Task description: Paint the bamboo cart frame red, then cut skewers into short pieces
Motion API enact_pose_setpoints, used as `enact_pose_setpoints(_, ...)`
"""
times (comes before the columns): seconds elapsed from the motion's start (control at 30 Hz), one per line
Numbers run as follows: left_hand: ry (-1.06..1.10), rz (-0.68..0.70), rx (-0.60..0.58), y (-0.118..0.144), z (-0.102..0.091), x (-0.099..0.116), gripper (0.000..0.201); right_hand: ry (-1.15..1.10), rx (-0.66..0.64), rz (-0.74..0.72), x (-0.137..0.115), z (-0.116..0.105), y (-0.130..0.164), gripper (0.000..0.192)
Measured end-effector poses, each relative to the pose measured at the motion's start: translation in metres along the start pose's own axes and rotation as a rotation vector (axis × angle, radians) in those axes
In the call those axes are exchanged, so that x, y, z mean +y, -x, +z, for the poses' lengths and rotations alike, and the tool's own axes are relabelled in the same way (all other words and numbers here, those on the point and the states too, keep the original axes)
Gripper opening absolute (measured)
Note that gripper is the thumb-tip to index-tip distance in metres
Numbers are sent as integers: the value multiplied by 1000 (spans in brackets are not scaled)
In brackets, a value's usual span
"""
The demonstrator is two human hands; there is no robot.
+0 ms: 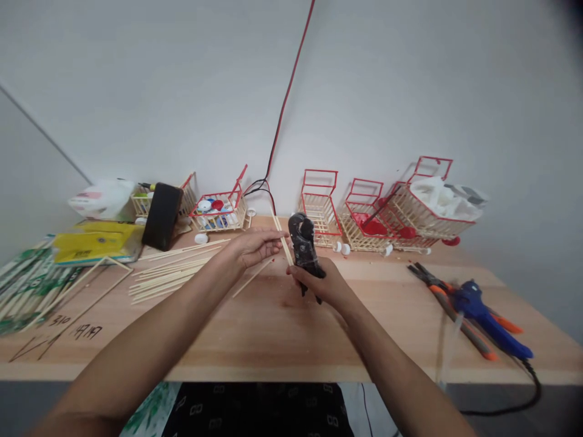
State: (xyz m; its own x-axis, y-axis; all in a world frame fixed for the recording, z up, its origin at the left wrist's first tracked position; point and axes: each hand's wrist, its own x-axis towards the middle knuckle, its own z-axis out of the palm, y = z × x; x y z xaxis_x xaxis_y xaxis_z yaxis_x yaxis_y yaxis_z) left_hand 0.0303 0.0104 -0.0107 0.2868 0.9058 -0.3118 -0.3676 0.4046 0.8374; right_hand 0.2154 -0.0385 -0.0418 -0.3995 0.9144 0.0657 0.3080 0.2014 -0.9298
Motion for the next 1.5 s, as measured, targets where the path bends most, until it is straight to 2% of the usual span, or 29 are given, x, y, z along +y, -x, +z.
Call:
enact_pose_setpoints(0.13, 12, 10, 9, -2, -1, -2, 17, 12, 39, 9, 2, 1, -1, 33)
enact_pose_setpoints(0.27, -77, 58, -15, 2, -6, -1, 15, -17, -60, -23, -1, -4, -1, 39)
enact_pose_setpoints(0.4, -298, 114, -94, 22, -18, 7, 18, -166, -164, -43, -2, -15, -1, 54)
enact_pose_setpoints(0.5, -487, 149, -157, 43, -25, 16, 21, -173, -187, 26, -2, -23, 0, 65)
enact_pose_setpoints(0.67, -647, 129, -285, 65, -26, 22, 24, 39, -237, 180, -16, -38, 13, 71)
enact_pose_setpoints(0.8, -681, 69, -399, 62, -22, 13, 25, 200, -286, 212, -34, -47, 25, 70)
enact_pose_setpoints(0.93, -682, -7, -463, 57, -18, 2, 25, 259, -326, 204, -39, -50, 31, 68)
enact_pose_setpoints(1.17, -674, -38, -498, 55, -19, -3, 22, 247, -350, 171, -37, -47, 31, 63)
enact_pose_setpoints(1.5, -728, -39, -524, 53, -23, 0, 21, 332, -291, 154, -41, -44, 33, 61)
